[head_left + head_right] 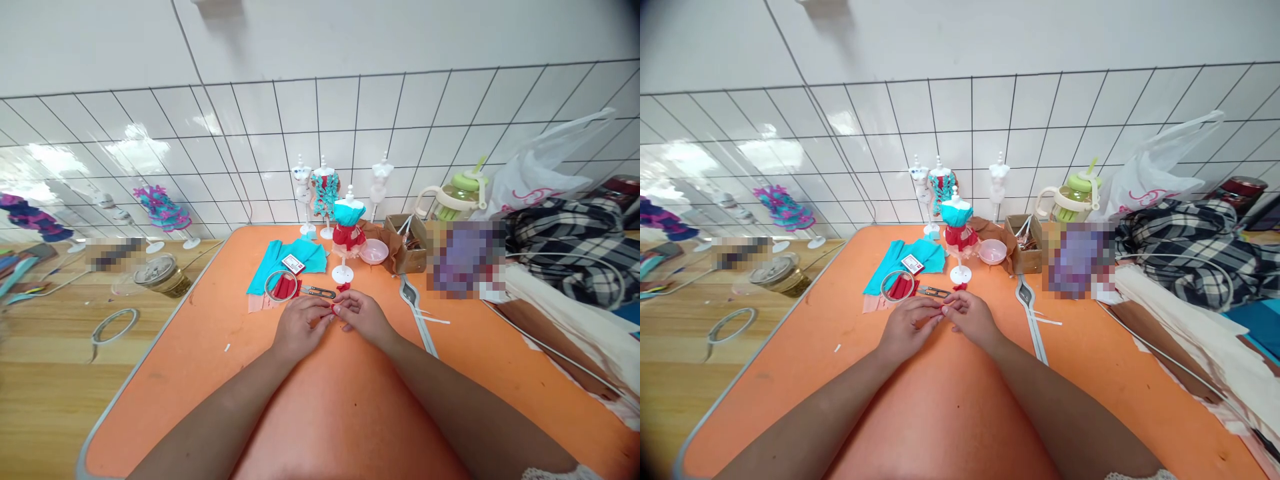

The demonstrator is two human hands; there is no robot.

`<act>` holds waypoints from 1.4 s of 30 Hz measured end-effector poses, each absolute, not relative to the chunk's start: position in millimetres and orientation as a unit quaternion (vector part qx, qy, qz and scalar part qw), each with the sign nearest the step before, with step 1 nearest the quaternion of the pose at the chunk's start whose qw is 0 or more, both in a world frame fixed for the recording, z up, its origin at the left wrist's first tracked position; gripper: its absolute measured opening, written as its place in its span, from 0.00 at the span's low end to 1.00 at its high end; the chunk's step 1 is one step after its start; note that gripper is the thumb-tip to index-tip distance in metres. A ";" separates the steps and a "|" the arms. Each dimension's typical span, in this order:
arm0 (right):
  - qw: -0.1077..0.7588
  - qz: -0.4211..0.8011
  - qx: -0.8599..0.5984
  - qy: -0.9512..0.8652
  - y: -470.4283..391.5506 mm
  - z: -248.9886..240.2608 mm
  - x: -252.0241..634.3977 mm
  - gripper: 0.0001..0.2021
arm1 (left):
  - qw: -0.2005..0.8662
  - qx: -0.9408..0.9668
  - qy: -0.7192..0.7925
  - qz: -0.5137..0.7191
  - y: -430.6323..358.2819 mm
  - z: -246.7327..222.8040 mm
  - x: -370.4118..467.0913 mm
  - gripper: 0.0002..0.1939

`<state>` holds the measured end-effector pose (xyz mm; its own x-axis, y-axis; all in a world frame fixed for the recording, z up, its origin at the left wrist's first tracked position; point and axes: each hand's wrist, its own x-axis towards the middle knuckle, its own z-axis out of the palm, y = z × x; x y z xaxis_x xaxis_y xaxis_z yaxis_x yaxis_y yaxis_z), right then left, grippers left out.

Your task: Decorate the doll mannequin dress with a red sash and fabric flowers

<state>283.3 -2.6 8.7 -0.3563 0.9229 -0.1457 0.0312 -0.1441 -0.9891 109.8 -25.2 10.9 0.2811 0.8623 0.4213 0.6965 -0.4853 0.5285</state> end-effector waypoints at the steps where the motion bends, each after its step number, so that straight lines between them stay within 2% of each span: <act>1: 0.361 0.628 -0.434 -0.536 -2.4 9.4 283.6 0.17 | 0.127 0.782 0.501 0.348 -25.5 12.0 109.9 0.08; 7: 0.363 0.620 -0.448 -0.532 -1.3 9.2 283.8 0.14 | 0.164 0.748 0.531 0.363 -28.8 16.4 111.2 0.09; 12: 0.407 0.618 -0.447 -0.503 2.5 4.2 286.7 0.14 | 0.244 0.673 0.571 0.402 -26.3 13.6 111.8 0.27; 17: 0.403 0.600 -0.447 -0.527 0.5 3.9 284.1 0.13 | 0.444 0.569 0.515 0.462 -20.8 10.2 114.1 0.20; 23: 0.404 0.498 -0.455 -0.618 -5.0 5.6 282.3 0.10 | 0.484 0.529 0.535 0.447 -19.8 9.2 113.5 0.13; 28: 0.399 0.476 -0.363 -0.695 -4.1 6.7 288.5 0.32 | 0.535 0.508 0.510 0.442 -20.2 9.9 109.2 0.13; 30: 0.380 0.468 -0.339 -0.722 -2.6 6.0 289.2 0.29 | 0.561 0.515 0.494 0.420 -20.8 10.0 108.2 0.13; 34: 0.371 0.485 -0.340 -0.715 0.2 3.0 288.6 0.14 | 0.599 0.531 0.467 0.376 -22.5 11.5 107.6 0.14; 42: 0.370 0.509 -0.371 -0.683 4.9 -4.5 293.3 0.08 | 0.595 0.574 0.467 0.315 -19.7 10.0 100.3 0.17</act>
<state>293.3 4.9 -4.5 -0.4510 0.8835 0.1268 0.1307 0.2059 -0.9698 100.3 -19.7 10.0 0.3653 0.9104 -0.1942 0.1615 0.1434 0.9764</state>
